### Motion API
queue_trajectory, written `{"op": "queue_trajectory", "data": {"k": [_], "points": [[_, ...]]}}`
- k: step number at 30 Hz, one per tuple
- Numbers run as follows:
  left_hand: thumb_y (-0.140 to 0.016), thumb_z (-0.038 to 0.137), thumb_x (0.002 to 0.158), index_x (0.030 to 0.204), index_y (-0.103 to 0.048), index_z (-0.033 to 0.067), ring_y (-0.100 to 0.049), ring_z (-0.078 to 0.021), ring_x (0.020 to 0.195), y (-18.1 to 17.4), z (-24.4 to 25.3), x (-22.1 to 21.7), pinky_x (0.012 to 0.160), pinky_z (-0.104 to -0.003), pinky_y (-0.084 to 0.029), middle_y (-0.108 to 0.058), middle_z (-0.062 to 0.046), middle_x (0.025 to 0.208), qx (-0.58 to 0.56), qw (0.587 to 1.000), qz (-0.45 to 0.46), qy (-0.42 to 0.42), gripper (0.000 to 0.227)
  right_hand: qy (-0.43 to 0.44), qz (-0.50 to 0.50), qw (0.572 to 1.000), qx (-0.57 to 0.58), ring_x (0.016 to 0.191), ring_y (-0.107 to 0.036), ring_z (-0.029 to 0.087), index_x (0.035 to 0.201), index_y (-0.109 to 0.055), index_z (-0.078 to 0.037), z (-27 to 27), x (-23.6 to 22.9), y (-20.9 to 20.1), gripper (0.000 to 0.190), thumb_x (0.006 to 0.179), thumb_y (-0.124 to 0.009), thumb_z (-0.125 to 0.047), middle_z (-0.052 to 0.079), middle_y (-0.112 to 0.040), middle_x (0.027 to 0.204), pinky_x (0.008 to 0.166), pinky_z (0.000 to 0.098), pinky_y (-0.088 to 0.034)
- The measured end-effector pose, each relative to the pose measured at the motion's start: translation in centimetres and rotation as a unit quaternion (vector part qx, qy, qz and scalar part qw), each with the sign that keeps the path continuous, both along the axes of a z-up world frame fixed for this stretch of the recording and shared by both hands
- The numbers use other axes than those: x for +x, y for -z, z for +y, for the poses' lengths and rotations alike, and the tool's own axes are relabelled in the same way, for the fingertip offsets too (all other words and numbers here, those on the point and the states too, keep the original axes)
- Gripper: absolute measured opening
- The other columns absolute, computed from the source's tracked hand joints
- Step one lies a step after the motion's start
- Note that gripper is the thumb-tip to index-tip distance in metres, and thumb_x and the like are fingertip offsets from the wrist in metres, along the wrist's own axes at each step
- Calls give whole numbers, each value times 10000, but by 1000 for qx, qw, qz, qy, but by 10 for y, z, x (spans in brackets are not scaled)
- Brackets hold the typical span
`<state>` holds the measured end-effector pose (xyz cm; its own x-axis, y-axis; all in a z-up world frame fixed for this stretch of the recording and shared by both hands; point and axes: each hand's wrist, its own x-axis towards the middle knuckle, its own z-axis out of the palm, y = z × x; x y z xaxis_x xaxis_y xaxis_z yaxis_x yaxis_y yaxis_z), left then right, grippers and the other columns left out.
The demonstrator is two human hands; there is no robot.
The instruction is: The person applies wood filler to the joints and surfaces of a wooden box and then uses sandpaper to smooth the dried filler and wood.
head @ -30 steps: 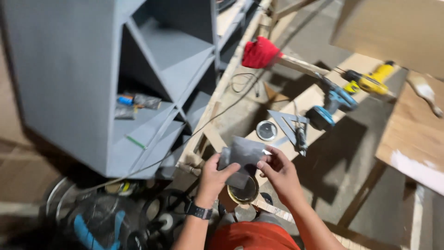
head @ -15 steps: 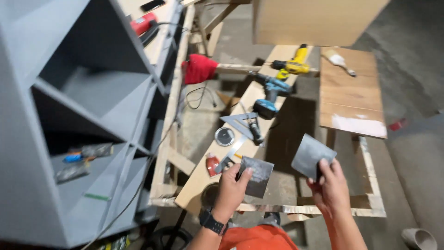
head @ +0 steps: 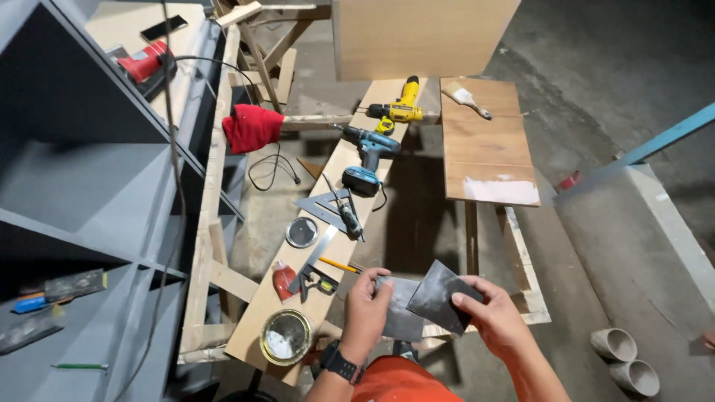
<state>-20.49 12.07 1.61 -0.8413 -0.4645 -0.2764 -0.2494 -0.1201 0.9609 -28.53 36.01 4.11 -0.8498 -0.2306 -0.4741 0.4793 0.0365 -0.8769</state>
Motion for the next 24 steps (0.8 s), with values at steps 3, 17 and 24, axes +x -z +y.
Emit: {"op": "queue_trajectory", "data": {"k": [3, 17, 24], "points": [[-699, 246, 1059, 1060, -760, 129, -608, -124, 759, -14, 1, 0, 715, -292, -519, -688, 4, 821, 8, 1000, -13, -17, 132, 74, -11, 995, -65, 806, -696, 244, 1196, -789, 52, 6, -1, 4, 303, 902, -806, -14, 141, -747, 942, 622, 362, -572], [-754, -21, 872, 1510, -609, 40, -768, -295, 1133, -32, 12, 4, 912, -363, -660, -761, -217, 1343, 258, 963, -77, 6, 657, 155, -111, 974, -120, 1016, -650, 273, 1401, -651, -152, 13, -10, -16, 364, 1055, -637, -265, 107, -692, 1248, 791, 495, -577], [-674, 385, 1014, 1472, -700, 119, -779, -374, 1166, -62, -3, -1, 775, -487, -631, -826, -188, 1350, 362, 913, -146, -119, 530, 176, -96, 963, -179, 961, -687, 173, 1301, -671, -143, -5, -19, 0, 284, 1048, -698, -270, 56, -731, 1151, 716, 316, -561]]}}
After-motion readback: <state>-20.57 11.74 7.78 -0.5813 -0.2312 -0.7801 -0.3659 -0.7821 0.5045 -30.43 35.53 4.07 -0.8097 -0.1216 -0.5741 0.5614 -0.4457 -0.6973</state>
